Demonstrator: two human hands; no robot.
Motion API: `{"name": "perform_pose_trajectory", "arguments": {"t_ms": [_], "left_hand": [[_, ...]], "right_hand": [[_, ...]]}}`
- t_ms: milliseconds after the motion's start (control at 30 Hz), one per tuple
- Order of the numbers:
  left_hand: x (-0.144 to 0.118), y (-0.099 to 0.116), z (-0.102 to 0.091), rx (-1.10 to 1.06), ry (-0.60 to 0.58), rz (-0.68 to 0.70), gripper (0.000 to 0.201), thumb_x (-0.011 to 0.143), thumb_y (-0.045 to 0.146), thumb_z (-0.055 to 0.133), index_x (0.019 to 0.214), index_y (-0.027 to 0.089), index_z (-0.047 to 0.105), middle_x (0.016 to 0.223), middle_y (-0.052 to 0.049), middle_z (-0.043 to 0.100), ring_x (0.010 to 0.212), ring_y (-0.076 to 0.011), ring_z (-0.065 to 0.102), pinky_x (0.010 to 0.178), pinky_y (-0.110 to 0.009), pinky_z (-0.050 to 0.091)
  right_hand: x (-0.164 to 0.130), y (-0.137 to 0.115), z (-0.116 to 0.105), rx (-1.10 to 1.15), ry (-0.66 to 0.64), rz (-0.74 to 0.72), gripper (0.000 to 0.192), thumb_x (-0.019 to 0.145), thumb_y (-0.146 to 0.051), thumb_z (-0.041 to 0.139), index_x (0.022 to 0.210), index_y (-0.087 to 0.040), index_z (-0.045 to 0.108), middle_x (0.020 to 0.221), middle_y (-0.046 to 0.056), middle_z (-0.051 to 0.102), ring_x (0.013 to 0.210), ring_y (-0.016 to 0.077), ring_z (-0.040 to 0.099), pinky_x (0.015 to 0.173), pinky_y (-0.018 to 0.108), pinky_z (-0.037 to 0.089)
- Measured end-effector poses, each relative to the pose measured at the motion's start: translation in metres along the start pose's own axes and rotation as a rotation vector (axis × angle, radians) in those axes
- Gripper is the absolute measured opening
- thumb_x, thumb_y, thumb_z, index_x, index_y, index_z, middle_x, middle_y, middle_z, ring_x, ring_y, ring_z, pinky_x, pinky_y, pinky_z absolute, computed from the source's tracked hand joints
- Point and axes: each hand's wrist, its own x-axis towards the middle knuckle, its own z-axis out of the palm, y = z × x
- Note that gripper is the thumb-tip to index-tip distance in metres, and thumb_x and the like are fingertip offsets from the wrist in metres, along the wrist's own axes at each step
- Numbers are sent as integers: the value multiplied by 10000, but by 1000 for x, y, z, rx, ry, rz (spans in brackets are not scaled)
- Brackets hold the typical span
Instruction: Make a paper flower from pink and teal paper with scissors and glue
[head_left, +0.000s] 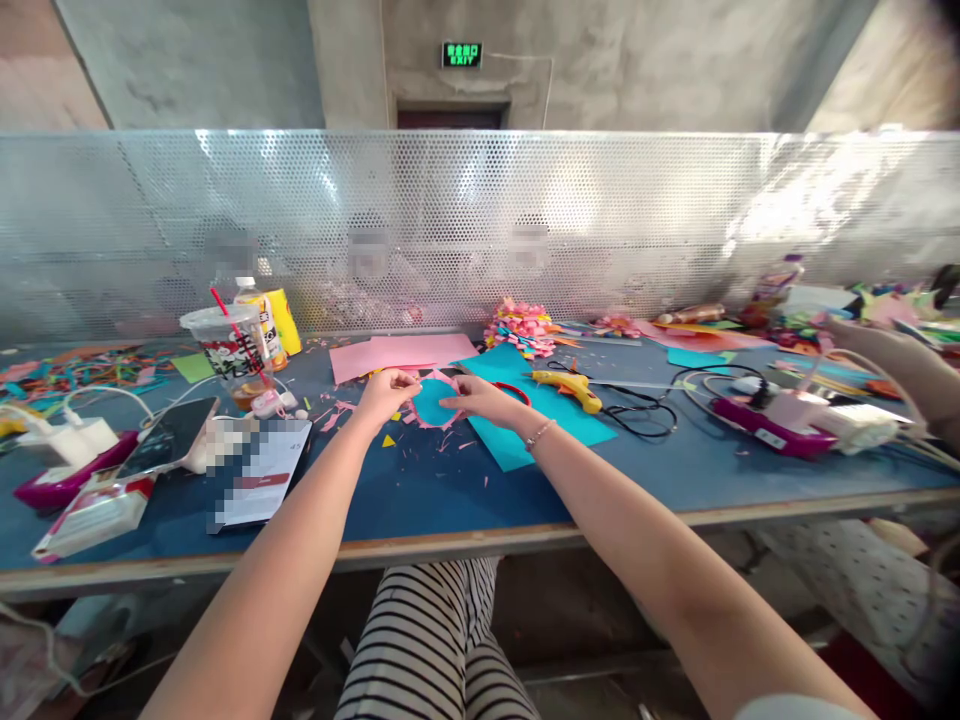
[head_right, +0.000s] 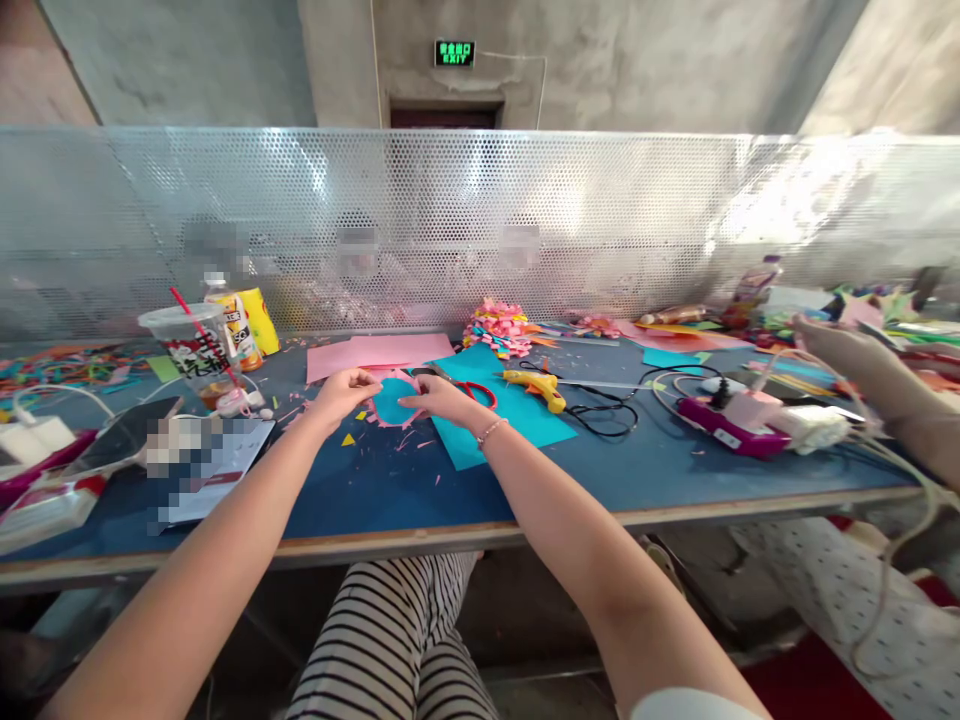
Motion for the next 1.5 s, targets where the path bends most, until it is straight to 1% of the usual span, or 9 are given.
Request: {"name": "perform_pose_trajectory", "arguments": {"t_ms": [300,533,700,867,1000,1100,1233,1367,1500], "left_hand": [[8,-7,4,183,117,224,93,678,147,557,766,160,582,780,-40,645,747,-139,602,744,-265,467],[14,-17,-4,222,263,152,94,678,164,546,772,169,558,770,-30,623,723,-142,592,737,-267,460],[19,-18,-2,-108,332,-27,85,700,164,506,782,165,527,705,1,566,591,-97,561,625,-226,464],[7,3,5,-586,80,-217,160,750,308,527,787,153,523,694,-16,594,561,-94,566,613,-247,482],[-2,13,8,-647,-185,-203,275,618,286,707,802,146,557,656,-12,610,533,-93,562,585,-238,473],[-1,11,8,-600,-185,-178,311,541,180,743,800,142,575,642,10,596,520,-75,548,565,-217,462],[3,5,7,-600,-77,-88,293,536,186,729,781,148,573,683,23,582,573,-73,560,579,-216,477],[5,5,7,-566,-22,-48,316,523,220,737,775,159,556,683,35,574,597,-75,565,614,-228,487],[5,5,7,-512,64,-26,355,503,269,744,781,159,552,677,35,578,607,-85,567,619,-231,478]], "right_hand": [[9,4,-7,17,184,-106,239,598,-261,637,764,-166,493,655,-40,535,567,110,536,522,237,455],[11,7,-16,-472,386,-363,111,679,-257,564,659,-170,497,629,-29,478,607,115,446,608,243,377],[4,-1,-16,-591,421,-643,212,743,-123,463,823,-200,644,926,61,614,915,191,529,849,350,398],[-2,-6,-13,-639,512,-744,391,685,-21,427,802,-275,701,1167,35,529,1097,221,454,943,460,353],[-2,-4,-10,-568,455,-789,456,672,-2,405,830,-308,703,1228,16,461,1150,212,428,929,444,389],[2,-2,-7,-458,431,-733,475,693,-31,424,983,-322,661,1215,31,468,1129,198,453,918,419,416],[7,-1,1,-87,383,-475,606,682,-140,549,1260,-285,442,1289,83,422,1010,184,534,818,354,484],[6,1,7,245,48,-156,439,708,-278,564,1141,-221,514,1079,76,587,865,172,596,765,338,496],[2,1,8,310,-206,84,270,723,-316,543,925,-144,592,853,78,641,768,159,619,743,305,484]]}}
